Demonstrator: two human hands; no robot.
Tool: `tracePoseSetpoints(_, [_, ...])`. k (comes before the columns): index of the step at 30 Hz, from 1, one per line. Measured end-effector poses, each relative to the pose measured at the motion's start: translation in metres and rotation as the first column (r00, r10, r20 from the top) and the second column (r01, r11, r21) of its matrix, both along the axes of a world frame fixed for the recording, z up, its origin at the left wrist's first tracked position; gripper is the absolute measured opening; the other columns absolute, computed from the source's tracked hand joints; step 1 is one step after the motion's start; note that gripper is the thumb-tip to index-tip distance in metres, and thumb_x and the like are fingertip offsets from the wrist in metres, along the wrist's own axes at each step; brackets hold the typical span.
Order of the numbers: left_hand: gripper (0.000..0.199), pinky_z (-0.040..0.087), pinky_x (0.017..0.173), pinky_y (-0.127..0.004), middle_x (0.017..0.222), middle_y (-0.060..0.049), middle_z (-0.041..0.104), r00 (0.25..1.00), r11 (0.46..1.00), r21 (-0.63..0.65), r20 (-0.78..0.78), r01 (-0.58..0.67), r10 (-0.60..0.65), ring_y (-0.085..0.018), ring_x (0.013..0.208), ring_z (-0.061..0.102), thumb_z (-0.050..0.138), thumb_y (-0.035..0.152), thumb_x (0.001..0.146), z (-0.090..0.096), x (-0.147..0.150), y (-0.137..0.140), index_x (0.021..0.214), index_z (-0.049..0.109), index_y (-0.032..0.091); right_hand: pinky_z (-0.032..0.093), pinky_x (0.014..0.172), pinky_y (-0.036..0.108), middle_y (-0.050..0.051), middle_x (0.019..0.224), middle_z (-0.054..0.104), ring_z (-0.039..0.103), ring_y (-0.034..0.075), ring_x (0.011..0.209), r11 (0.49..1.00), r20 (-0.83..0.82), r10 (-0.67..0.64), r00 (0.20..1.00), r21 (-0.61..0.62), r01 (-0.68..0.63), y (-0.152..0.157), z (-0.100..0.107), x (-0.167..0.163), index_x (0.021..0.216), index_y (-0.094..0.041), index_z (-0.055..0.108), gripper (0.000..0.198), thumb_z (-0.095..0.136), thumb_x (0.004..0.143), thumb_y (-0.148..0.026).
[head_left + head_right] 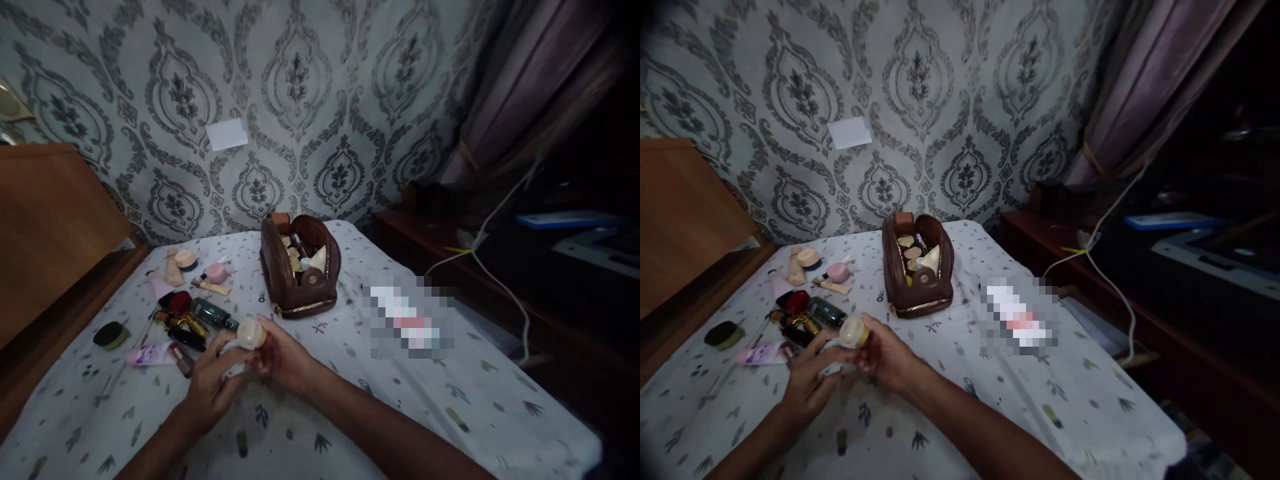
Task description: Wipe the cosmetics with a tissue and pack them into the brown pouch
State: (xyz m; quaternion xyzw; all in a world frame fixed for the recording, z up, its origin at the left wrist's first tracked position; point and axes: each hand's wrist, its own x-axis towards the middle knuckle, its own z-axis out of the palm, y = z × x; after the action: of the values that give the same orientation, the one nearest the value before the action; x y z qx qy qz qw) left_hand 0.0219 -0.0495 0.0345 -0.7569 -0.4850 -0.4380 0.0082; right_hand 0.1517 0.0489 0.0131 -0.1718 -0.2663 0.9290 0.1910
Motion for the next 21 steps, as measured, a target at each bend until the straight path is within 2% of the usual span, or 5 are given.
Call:
tracePoseSetpoints(6, [0.021, 0.049, 0.073, -0.027, 0.088, -0.004, 0.066, 0.985, 0.951, -0.296, 0.163, 0.095, -0.047, -0.017, 0.080, 0.062, 0.049, 0.024, 0.092, 0.046, 0.040, 0.045, 0.104, 0.065, 0.020, 0.036, 0.046, 0.019, 0.002, 0.062, 0.066, 0.054, 0.009, 0.049, 0.945, -0.060, -0.259, 0.964, 0.191, 0.266, 0.028, 0.032, 0.065, 0.076, -0.014, 0.065, 0.045, 0.072, 0.072, -0.058])
tracePoseSetpoints(10, [0.059, 0.051, 0.076, -0.035, 0.095, -0.009, 0.068, 0.978, 0.822, -0.559, 0.210, 0.109, 0.013, -0.026, 0.093, 0.066, 0.045, 0.036, 0.094, 0.047, 0.064, 0.080, 0.148, 0.031, 0.016, 0.038, 0.045, 0.020, 0.004, 0.066, 0.070, 0.054, 0.010, 0.050, 0.864, -0.052, -0.459, 0.887, 0.209, 0.459, 0.043, 0.036, 0.108, 0.083, -0.016, 0.065, 0.037, 0.078, 0.070, -0.048])
tracePoseSetpoints(14, [0.069, 0.049, 0.093, -0.045, 0.118, -0.017, 0.064, 0.972, 0.738, -0.660, 0.233, 0.139, 0.025, -0.033, 0.123, 0.055, 0.048, 0.040, 0.093, 0.037, 0.071, 0.097, 0.152, 0.021, 0.017, 0.036, 0.043, 0.017, 0.002, 0.065, 0.067, 0.049, 0.008, 0.046, 0.821, -0.016, -0.525, 0.851, 0.254, 0.511, 0.051, 0.025, 0.129, 0.085, -0.018, 0.064, 0.034, 0.080, 0.070, -0.045])
tracePoseSetpoints(18, [0.051, 0.053, 0.090, -0.045, 0.121, -0.012, 0.066, 0.971, 0.730, -0.650, 0.228, 0.209, -0.076, -0.028, 0.113, 0.063, 0.046, 0.032, 0.095, 0.027, 0.065, 0.099, 0.144, 0.034, 0.025, 0.033, 0.042, 0.015, 0.002, 0.063, 0.063, 0.047, 0.007, 0.047, 0.826, 0.040, -0.527, 0.849, 0.259, 0.500, 0.057, 0.012, 0.136, 0.081, -0.017, 0.064, 0.035, 0.080, 0.070, -0.046])
tracePoseSetpoints(21, [0.055, 0.056, 0.089, -0.043, 0.125, -0.012, 0.066, 0.982, 0.799, -0.572, 0.078, 0.187, -0.174, -0.026, 0.109, 0.066, 0.044, 0.019, 0.093, 0.016, 0.057, 0.101, 0.146, 0.031, 0.026, 0.032, 0.042, 0.015, 0.001, 0.064, 0.060, 0.048, 0.008, 0.050, 0.835, 0.089, -0.537, 0.839, 0.196, 0.514, 0.059, 0.007, 0.137, 0.083, -0.018, 0.067, 0.035, 0.083, 0.067, -0.045])
